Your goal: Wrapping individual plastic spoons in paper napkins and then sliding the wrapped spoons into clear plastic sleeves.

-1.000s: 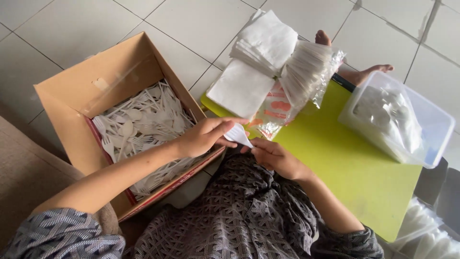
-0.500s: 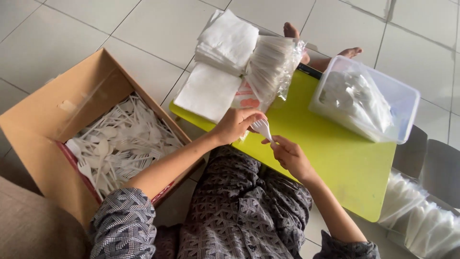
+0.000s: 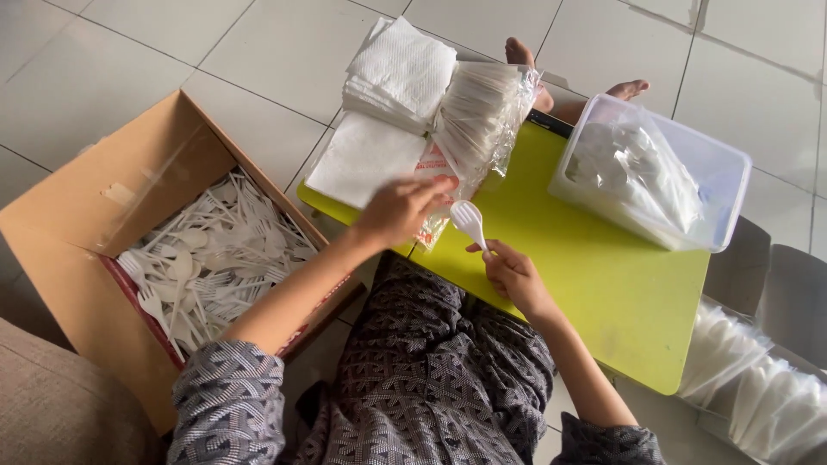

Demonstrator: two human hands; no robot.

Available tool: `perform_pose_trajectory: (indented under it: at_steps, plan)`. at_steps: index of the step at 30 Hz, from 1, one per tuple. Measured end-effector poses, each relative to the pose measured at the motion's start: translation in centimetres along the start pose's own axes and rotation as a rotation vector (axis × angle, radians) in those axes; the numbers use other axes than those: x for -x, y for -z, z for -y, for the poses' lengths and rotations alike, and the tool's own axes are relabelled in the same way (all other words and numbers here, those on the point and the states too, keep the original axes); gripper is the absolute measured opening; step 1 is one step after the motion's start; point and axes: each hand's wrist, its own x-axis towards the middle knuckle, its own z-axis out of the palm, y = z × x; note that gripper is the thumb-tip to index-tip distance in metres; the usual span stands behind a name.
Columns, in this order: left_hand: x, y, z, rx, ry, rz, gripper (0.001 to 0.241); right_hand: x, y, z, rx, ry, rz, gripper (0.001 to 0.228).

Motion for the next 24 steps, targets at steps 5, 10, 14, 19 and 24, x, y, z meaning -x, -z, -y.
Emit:
perform_pose_trajectory:
  at_steps: [5,10,14,19,24]
  plan:
    - [1.4,4.1,2.6,-0.377,0.19,0.052,0.066,-0.7,0.1,-0.5,-0.054,-0.033,-0.005,0.031]
    - [3.4,3.2,4.4,-0.362,0.339,0.174,0.073,-0.5,-0.2,0.4,-0.058,-0.047,-0.047,0.031]
    - [3.7,2.6,5.0,-0.385,0.365,0.213,0.07,-0.5,-0.5,0.4,-0.027,-0.055,-0.044,0.031]
    - [3.8,2.3,5.6,-0.373,0.385,0.203,0.067,-0.2,-1.0,0.8,0.015,-0.05,-0.066,0.031]
    - [3.8,2.1,6.5,-0.239,0.384,0.108,0.063,0.0,-1.3,1.3,-0.028,-0.053,-0.093,0.032]
